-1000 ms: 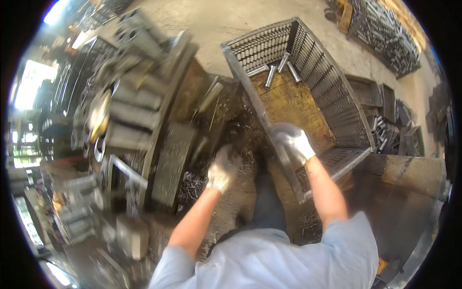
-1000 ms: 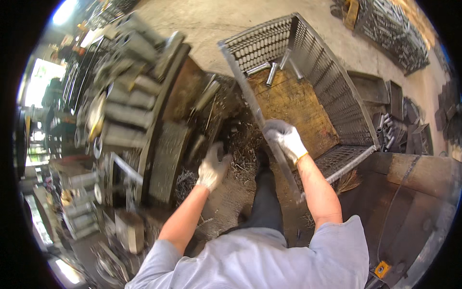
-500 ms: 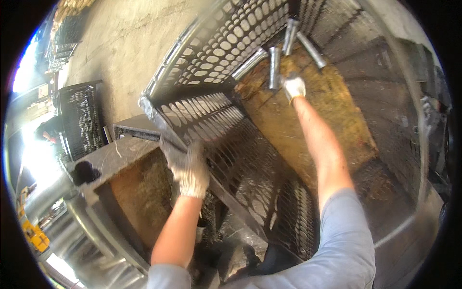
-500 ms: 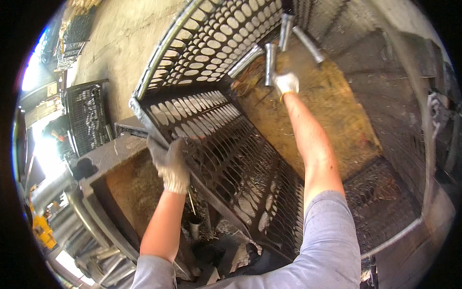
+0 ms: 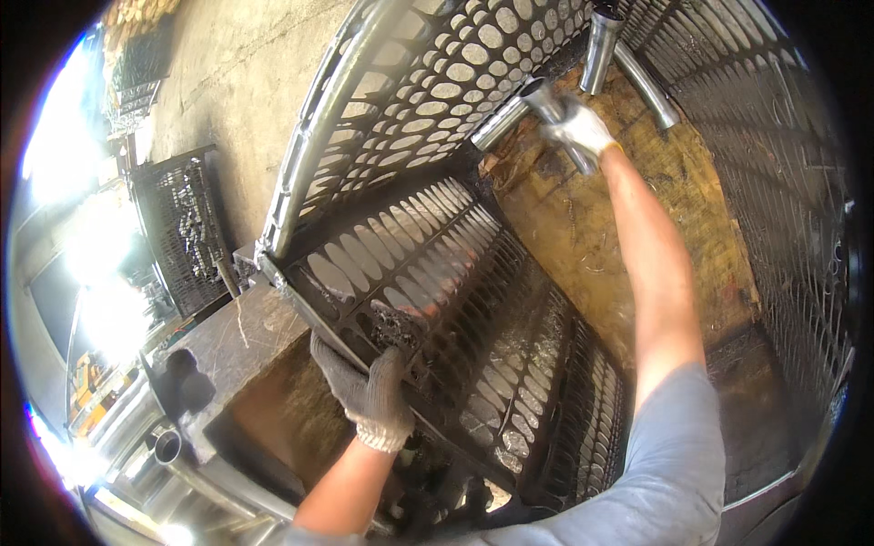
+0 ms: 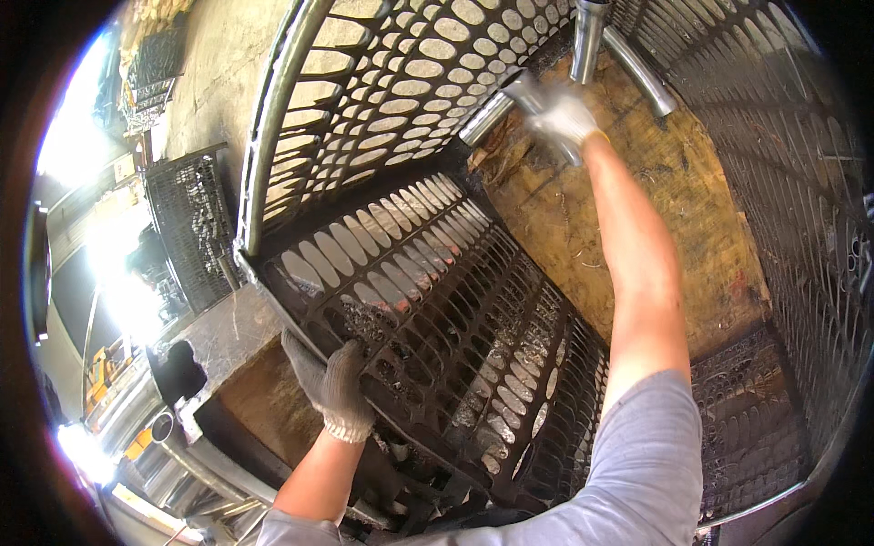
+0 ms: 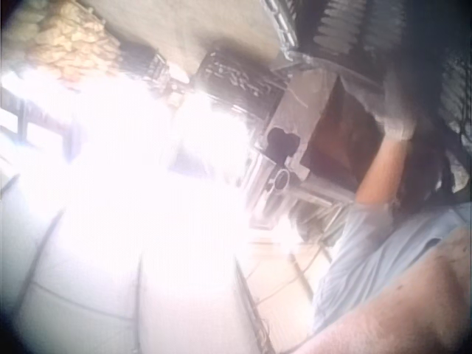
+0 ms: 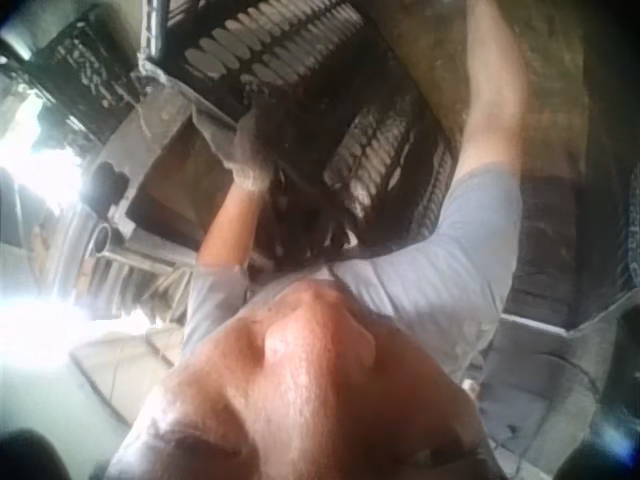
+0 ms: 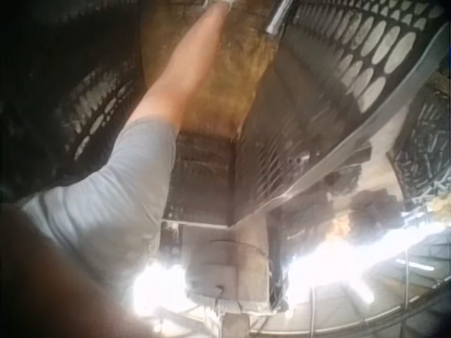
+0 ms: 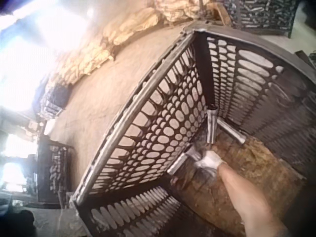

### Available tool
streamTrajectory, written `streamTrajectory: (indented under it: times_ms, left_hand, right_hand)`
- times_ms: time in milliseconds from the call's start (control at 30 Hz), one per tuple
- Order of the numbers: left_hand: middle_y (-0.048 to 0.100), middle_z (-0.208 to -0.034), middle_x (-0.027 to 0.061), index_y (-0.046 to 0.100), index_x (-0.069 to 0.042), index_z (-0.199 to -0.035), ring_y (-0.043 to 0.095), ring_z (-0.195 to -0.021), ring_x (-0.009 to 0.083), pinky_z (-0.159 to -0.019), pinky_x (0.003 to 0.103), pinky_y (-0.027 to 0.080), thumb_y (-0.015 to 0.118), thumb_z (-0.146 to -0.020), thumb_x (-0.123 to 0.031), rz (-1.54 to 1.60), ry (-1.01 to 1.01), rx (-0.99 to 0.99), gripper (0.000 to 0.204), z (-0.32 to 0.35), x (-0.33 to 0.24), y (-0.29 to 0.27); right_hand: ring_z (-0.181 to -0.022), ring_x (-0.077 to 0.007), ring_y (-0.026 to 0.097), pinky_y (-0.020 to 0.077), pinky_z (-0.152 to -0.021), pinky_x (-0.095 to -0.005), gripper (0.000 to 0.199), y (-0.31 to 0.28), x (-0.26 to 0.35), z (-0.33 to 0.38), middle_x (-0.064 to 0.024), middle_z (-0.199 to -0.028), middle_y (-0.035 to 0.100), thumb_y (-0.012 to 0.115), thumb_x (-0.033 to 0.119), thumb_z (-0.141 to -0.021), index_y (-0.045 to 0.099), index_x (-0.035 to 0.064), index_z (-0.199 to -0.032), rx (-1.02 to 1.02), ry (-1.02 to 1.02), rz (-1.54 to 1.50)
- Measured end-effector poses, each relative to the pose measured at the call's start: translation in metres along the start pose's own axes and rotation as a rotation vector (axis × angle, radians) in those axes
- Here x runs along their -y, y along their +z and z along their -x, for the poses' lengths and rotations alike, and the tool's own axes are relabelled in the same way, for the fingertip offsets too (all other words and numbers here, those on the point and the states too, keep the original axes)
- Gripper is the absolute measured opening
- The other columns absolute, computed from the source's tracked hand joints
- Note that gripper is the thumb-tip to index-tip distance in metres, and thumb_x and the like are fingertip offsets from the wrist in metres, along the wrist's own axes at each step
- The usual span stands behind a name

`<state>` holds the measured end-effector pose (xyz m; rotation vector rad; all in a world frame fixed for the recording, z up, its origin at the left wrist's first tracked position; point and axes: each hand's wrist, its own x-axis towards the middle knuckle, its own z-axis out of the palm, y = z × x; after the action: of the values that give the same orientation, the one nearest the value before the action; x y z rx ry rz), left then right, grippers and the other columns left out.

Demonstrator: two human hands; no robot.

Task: The person repeatedly loads cylindrical metal parts into a CNC lathe chuck, secures them, and removes finished parts. The person also operates the machine's control panel to start and stop the machining cycle.

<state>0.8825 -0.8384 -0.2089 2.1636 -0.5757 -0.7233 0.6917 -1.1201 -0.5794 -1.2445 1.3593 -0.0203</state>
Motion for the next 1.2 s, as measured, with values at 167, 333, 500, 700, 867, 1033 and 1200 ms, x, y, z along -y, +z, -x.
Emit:
streamTrajectory:
  times_ms: [167, 333, 500, 700, 867, 1033, 1200]
  left_hand:
    - [0.058, -0.135, 0.0147, 0.035, 0.002, -0.158, 0.058, -0.122, 0.0255, -0.112, 0.042, 0.046, 0.073, -0.077, -0.011, -0.119, 0.120, -0.008, 0.091, -0.006, -0.004, 0.001]
    - [0.060, -0.137, 0.0170, 0.035, 0.003, -0.159, 0.059, -0.124, 0.0272, -0.110, 0.042, 0.048, 0.073, -0.076, -0.013, -0.122, 0.111, -0.037, 0.092, -0.005, -0.002, 0.002]
    - [0.067, -0.124, 0.0220, 0.044, 0.003, -0.151, 0.067, -0.107, 0.0288, -0.095, 0.039, 0.057, 0.075, -0.084, -0.006, -0.229, 0.085, -0.114, 0.074, -0.008, -0.005, 0.011]
    - [0.064, -0.135, 0.0267, 0.049, 0.007, -0.145, 0.070, -0.116, 0.0344, -0.098, 0.044, 0.059, 0.067, -0.101, -0.046, -0.749, 0.139, 0.142, 0.071, 0.013, -0.033, -0.002]
    - [0.037, -0.163, 0.0402, 0.026, 0.014, -0.163, 0.039, -0.155, 0.0457, -0.130, 0.049, 0.034, 0.085, -0.087, -0.030, -0.285, 0.687, 0.615, 0.105, 0.204, -0.017, -0.044]
    - [0.042, -0.164, 0.0245, 0.033, -0.004, -0.164, 0.040, -0.154, 0.0342, -0.128, 0.044, 0.036, 0.088, -0.088, -0.019, 0.251, 0.580, 0.640, 0.095, 0.395, 0.057, -0.145]
    - [0.070, -0.132, 0.0138, 0.064, -0.010, -0.137, 0.069, -0.121, 0.0206, -0.105, 0.038, 0.057, 0.091, -0.087, -0.025, 0.233, 0.319, 0.260, 0.060, 0.566, 0.182, -0.349]
  right_hand:
    - [-0.100, -0.0227, 0.073, 0.0584, -0.084, -0.0344, 0.035, 0.026, 0.007, -0.038, -0.0125, -0.104, 0.078, 0.080, 0.035, -0.093, 0.079, 0.0068, -0.113, -0.038, -0.176, 0.162]
    - [-0.093, -0.0261, 0.077, 0.0631, -0.083, -0.0394, 0.059, 0.062, -0.029, 0.038, -0.0160, -0.111, 0.080, 0.092, 0.031, -0.067, 0.077, 0.0067, -0.119, -0.214, 0.149, -0.156]
    - [-0.107, -0.0435, 0.074, 0.0612, -0.094, -0.0507, 0.063, 0.023, -0.025, 0.200, -0.0230, -0.121, 0.073, 0.086, 0.036, -0.078, 0.065, 0.0052, -0.130, -0.605, -0.028, 0.252]
    - [-0.102, -0.0442, 0.069, 0.0594, -0.088, -0.0510, 0.057, -0.062, 0.013, 0.448, -0.0219, -0.113, 0.069, 0.082, 0.019, -0.077, 0.064, 0.0028, -0.129, -0.536, -0.694, 0.838]
    - [-0.096, -0.0424, 0.066, 0.0564, -0.085, -0.0522, 0.052, -0.058, 0.079, 0.694, -0.0213, -0.107, 0.066, 0.087, 0.013, -0.069, 0.066, 0.0009, -0.116, -0.465, -0.889, 0.804]
    - [-0.099, -0.0392, 0.070, 0.0588, -0.088, -0.0485, 0.050, 0.051, 0.115, 0.872, -0.0157, -0.110, 0.071, 0.095, 0.015, -0.061, 0.074, 0.0087, -0.105, -0.146, -1.203, 0.668]
    - [-0.106, -0.0302, 0.076, 0.0617, -0.094, -0.0402, 0.051, 0.214, 0.075, 0.994, -0.0142, -0.118, 0.076, 0.097, 0.015, -0.071, 0.075, 0.0056, -0.115, 0.500, -1.022, 0.430]
